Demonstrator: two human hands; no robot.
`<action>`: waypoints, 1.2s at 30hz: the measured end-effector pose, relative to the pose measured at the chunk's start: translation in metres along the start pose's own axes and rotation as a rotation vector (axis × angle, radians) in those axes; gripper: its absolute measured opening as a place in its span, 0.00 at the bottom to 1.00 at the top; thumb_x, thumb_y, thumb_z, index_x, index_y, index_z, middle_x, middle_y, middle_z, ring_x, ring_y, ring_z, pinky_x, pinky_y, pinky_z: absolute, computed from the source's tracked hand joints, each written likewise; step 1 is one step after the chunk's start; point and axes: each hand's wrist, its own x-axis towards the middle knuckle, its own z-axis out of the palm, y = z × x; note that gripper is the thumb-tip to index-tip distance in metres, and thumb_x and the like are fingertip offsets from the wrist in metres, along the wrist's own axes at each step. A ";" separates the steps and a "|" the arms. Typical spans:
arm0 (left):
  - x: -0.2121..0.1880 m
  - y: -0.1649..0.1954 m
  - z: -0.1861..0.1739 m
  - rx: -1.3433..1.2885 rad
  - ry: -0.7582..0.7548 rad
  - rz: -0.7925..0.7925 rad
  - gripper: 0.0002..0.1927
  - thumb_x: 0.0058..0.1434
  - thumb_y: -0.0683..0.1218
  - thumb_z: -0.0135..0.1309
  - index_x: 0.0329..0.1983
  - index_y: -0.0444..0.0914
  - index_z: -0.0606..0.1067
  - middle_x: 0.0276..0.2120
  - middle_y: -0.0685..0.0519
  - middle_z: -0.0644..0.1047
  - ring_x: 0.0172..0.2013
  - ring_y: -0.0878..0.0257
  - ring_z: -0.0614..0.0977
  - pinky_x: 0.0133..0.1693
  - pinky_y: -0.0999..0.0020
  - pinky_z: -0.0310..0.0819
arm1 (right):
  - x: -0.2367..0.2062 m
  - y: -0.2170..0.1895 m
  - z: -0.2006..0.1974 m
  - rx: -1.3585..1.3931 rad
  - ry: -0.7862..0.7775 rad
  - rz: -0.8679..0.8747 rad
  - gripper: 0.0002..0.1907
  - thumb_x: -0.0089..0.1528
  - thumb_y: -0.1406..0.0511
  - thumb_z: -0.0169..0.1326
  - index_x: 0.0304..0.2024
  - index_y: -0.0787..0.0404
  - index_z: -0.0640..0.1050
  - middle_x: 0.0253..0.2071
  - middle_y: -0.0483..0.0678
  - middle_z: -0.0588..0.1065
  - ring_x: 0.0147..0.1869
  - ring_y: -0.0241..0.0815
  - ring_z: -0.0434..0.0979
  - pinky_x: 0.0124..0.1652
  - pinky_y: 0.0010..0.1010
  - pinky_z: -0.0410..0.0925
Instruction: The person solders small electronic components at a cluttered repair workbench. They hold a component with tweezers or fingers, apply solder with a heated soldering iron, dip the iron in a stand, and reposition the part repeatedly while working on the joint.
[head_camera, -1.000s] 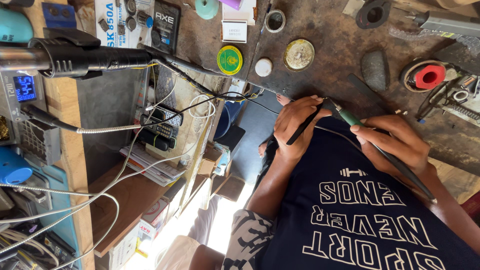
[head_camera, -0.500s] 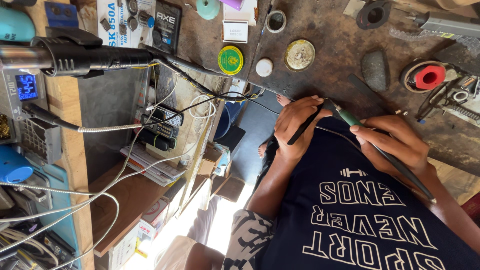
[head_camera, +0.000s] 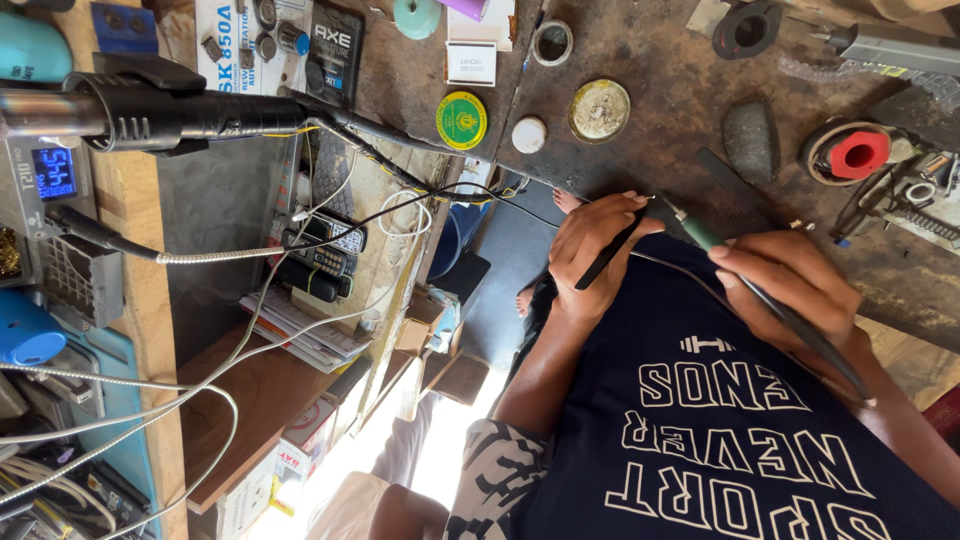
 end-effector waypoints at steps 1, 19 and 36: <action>0.000 0.000 0.000 0.003 -0.001 0.005 0.18 0.54 0.38 0.70 0.42 0.33 0.73 0.43 0.44 0.82 0.50 0.51 0.85 0.53 0.60 0.81 | -0.002 0.002 0.000 0.024 0.014 -0.008 0.14 0.61 0.73 0.62 0.49 0.66 0.78 0.45 0.55 0.78 0.44 0.42 0.80 0.40 0.29 0.73; 0.006 0.006 -0.004 0.041 -0.003 0.009 0.20 0.53 0.39 0.72 0.44 0.35 0.73 0.42 0.46 0.82 0.48 0.52 0.86 0.49 0.63 0.80 | 0.011 0.014 0.007 0.068 0.105 0.150 0.11 0.73 0.68 0.61 0.54 0.67 0.76 0.44 0.55 0.80 0.39 0.37 0.80 0.37 0.21 0.71; 0.008 0.007 -0.004 0.028 0.008 0.021 0.20 0.53 0.38 0.72 0.43 0.34 0.73 0.42 0.45 0.82 0.48 0.50 0.86 0.50 0.61 0.80 | 0.015 0.012 0.005 0.132 0.118 0.142 0.12 0.73 0.68 0.60 0.54 0.70 0.75 0.44 0.59 0.79 0.40 0.39 0.83 0.36 0.20 0.74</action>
